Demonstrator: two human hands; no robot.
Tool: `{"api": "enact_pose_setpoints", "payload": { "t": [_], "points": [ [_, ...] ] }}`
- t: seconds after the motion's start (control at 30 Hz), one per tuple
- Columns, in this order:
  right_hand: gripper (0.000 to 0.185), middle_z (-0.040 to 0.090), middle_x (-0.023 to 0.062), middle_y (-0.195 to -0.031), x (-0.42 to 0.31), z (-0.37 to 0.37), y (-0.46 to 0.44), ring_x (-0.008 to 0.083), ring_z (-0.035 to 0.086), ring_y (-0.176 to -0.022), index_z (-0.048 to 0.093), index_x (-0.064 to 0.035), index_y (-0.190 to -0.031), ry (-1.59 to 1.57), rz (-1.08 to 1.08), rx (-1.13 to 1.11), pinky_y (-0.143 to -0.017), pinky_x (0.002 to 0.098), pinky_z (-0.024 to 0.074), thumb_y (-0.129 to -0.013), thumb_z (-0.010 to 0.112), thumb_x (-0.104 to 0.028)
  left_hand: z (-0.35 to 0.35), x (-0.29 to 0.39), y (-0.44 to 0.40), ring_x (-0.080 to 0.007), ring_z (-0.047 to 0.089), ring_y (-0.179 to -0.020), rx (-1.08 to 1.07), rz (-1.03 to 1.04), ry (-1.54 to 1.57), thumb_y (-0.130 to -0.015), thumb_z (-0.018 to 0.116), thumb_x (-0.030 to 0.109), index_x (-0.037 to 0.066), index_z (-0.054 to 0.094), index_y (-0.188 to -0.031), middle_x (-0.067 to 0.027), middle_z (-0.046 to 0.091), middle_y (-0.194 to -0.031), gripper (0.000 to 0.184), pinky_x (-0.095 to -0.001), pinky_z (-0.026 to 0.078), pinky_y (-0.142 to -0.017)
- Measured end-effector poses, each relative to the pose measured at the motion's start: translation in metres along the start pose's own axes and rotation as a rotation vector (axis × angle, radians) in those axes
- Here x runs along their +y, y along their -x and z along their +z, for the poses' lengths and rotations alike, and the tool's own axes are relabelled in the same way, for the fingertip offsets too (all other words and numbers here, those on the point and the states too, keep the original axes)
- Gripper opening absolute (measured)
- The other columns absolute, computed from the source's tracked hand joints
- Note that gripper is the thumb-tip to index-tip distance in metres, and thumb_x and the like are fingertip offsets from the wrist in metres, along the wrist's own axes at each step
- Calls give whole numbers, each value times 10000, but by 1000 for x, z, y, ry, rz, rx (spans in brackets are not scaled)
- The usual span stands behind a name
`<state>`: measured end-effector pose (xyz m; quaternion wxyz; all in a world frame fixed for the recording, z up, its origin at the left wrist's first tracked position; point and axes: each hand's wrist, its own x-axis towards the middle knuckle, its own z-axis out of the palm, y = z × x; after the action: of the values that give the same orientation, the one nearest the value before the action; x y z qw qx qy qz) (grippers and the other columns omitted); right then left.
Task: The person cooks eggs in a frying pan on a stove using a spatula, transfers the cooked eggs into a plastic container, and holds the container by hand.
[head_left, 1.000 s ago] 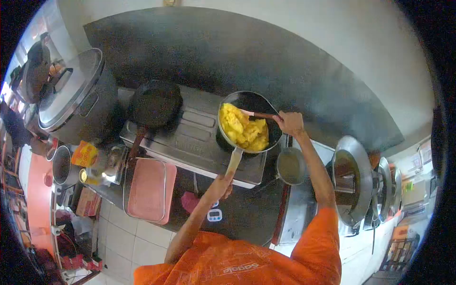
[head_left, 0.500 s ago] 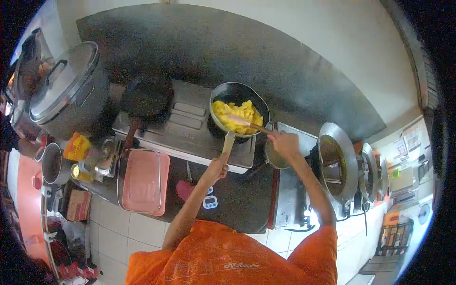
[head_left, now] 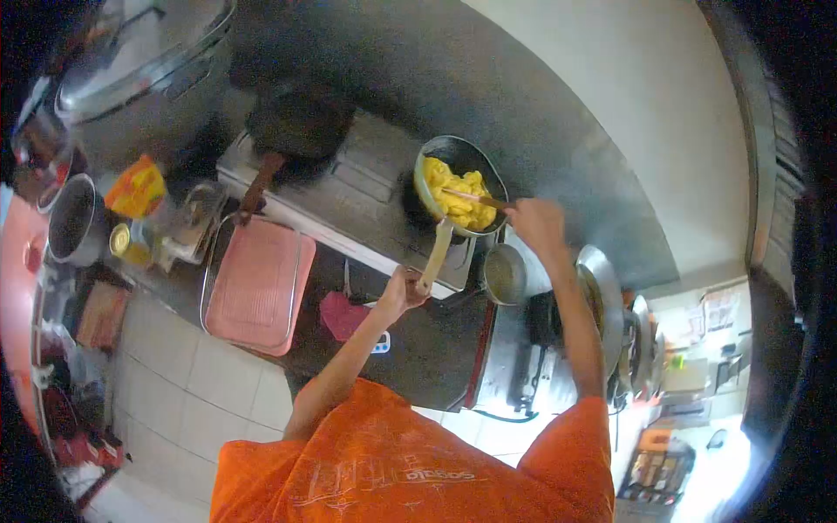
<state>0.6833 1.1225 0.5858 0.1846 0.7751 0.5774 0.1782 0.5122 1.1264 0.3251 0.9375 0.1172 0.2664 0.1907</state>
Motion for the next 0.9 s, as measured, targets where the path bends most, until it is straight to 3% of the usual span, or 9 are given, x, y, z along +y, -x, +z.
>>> {"api": "enact_pose_setpoints", "payload": {
  "t": [0.07,0.23,0.3,0.37,0.43,0.53,0.63,0.83,0.9],
  "points": [
    [317,613,158,-673,-8,-29,11,327,607,-629,652,-54,-722,7,22,8,-550,414,455,-800,543,-341,-43,-18,-20,-225,585,-524,103,-87,-104,-863,372,365,10,556,-847,-118,608,-648,400,-296,471,-470],
    [325,617,164,-702,-21,-23,18,341,601,-654,662,-65,-755,35,71,-53,-579,426,449,-796,556,-370,-94,-67,-60,-302,606,-524,24,519,-1051,-845,453,384,2,598,-613,-150,579,-537,471,-389,496,-517],
    [322,618,166,-712,-20,-22,20,345,600,-682,664,-73,-766,38,136,-49,-603,431,447,-795,558,-376,-64,-67,-65,-343,608,-549,266,516,-1161,-833,490,383,3,601,-622,-172,580,-547,449,-422,493,-543],
    [321,618,167,-719,-14,-22,27,347,599,-709,666,-83,-778,22,184,-15,-627,436,446,-797,555,-384,-56,-71,-70,-388,606,-621,437,777,-1376,-834,510,312,-12,597,-727,-206,600,-636,351,-445,491,-596],
    [334,622,163,-737,-13,-31,38,352,594,-736,666,-88,-819,70,187,32,-658,437,444,-798,551,-400,-44,-62,-58,-383,616,-656,460,661,-1277,-846,493,251,-15,591,-760,-216,610,-682,296,-445,495,-611],
    [353,629,159,-769,-19,-54,47,355,594,-744,666,-89,-868,68,321,-101,-667,435,446,-801,545,-414,-42,-53,-42,-377,625,-734,423,810,-1377,-837,485,157,-32,586,-802,-235,616,-766,217,-437,510,-624],
    [327,637,147,-808,-5,-49,58,343,605,-766,666,-129,-912,110,319,-143,-667,435,457,-819,525,-409,-36,-46,-46,-343,637,-749,398,425,-1279,-809,500,109,-30,576,-833,-217,624,-785,160,-409,526,-623],
    [319,637,145,-823,-5,-49,65,342,603,-773,676,-139,-890,166,275,-96,-681,427,455,-810,536,-415,-39,-62,-70,-280,652,-741,528,420,-1164,-778,534,94,8,600,-765,-188,637,-824,110,-355,540,-592],
    [320,637,144,-824,-8,-53,65,341,602,-779,672,-134,-900,183,294,-103,-684,426,456,-806,544,-412,-34,-52,-53,-280,649,-727,496,486,-1373,-787,525,104,13,604,-773,-180,635,-810,121,-352,538,-588]
  ]
}}
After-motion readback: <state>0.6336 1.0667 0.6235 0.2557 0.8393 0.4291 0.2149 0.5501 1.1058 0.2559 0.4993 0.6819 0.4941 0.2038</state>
